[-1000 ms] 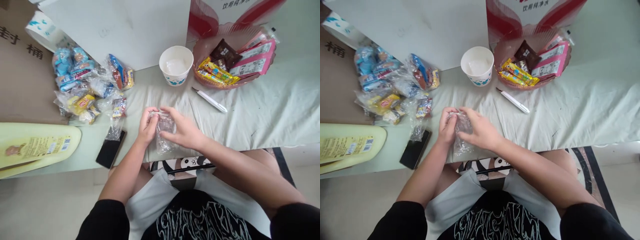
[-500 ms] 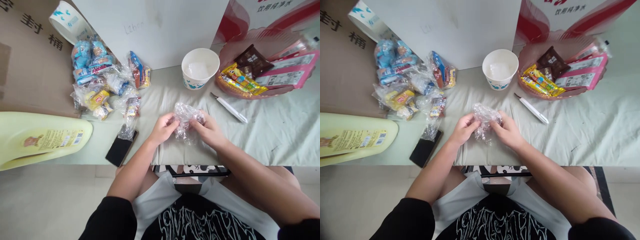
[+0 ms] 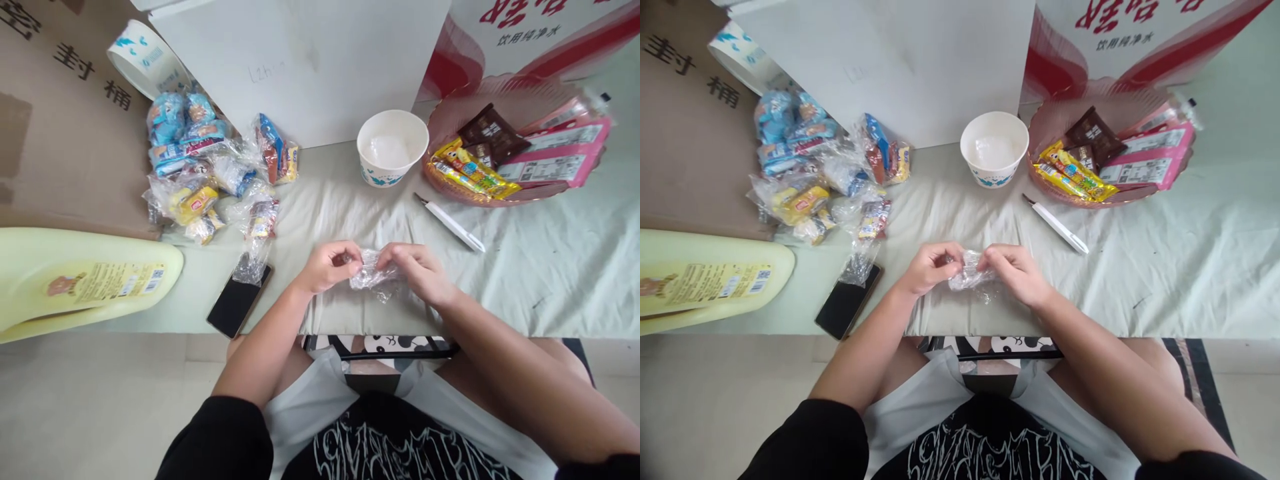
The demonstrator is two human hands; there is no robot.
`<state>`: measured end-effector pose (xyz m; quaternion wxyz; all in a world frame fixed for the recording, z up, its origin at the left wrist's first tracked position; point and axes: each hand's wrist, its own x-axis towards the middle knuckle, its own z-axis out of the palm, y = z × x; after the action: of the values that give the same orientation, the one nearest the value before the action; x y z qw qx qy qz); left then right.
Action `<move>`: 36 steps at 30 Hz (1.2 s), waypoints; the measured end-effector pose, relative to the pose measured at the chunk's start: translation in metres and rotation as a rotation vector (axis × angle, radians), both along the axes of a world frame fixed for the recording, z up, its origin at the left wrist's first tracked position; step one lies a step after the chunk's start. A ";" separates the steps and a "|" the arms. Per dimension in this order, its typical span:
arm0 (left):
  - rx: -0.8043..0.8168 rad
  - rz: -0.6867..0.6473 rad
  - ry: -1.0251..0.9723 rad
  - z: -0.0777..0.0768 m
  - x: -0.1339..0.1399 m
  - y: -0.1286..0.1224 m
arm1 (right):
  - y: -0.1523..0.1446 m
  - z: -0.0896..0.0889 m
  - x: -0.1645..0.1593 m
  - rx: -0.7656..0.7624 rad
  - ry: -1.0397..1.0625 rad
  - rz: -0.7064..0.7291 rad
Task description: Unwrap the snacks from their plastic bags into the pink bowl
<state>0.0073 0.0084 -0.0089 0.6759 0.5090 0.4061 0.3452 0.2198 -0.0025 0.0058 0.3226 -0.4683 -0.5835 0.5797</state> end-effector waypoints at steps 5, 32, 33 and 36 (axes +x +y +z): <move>0.016 0.023 0.078 -0.002 -0.001 -0.003 | 0.003 -0.001 0.000 -0.069 -0.152 -0.038; 0.831 0.416 0.659 0.073 0.021 0.056 | 0.006 0.007 0.007 -0.032 -0.019 -0.003; 0.854 0.416 0.703 0.079 0.032 0.079 | 0.006 0.008 0.008 -0.008 -0.037 0.027; 0.806 0.295 0.846 0.078 0.070 0.149 | 0.006 0.010 0.008 0.071 -0.107 0.077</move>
<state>0.0773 0.1571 0.0691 0.1546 0.7564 0.5434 0.3298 0.2281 0.0031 0.0158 0.2849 -0.4642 -0.6376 0.5449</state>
